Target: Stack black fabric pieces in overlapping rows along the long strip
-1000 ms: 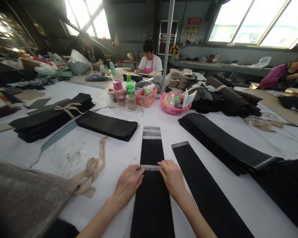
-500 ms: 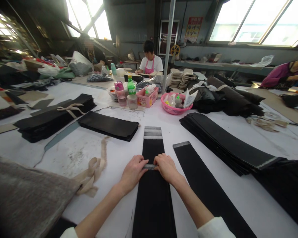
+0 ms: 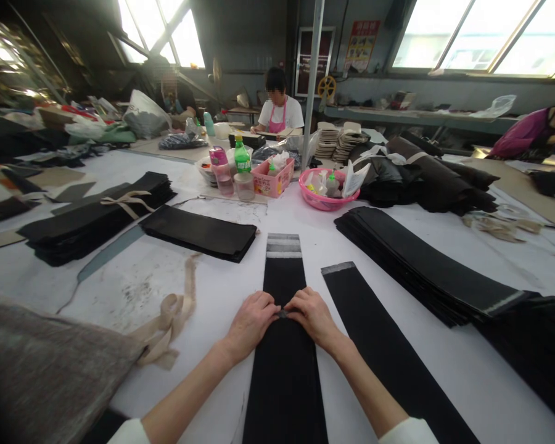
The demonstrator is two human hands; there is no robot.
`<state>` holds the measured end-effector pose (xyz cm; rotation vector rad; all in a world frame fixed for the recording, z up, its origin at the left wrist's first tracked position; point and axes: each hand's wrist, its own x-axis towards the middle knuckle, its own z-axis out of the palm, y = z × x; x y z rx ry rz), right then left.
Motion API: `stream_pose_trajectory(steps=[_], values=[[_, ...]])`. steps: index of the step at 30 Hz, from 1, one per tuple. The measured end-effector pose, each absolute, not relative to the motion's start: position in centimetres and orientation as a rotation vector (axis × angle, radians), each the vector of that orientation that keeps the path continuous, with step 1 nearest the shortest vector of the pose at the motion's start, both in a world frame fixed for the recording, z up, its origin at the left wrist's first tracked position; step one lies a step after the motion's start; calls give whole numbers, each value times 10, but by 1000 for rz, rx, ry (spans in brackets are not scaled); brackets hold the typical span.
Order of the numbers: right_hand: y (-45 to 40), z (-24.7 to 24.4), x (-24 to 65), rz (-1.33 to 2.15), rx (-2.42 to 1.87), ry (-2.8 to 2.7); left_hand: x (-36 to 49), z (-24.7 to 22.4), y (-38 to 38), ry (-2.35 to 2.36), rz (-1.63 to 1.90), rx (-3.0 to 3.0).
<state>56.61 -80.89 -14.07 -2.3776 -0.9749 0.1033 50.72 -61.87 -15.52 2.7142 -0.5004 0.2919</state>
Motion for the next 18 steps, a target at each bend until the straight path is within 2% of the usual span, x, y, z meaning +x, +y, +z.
stream_pose_trajectory(steps=[7, 18], values=[[-820, -151, 571, 174, -2198, -928, 505, -162, -621, -516, 375, 2726], [-821, -151, 560, 35, -2274, -1044, 504, -164, -620, -587, 436, 2721]])
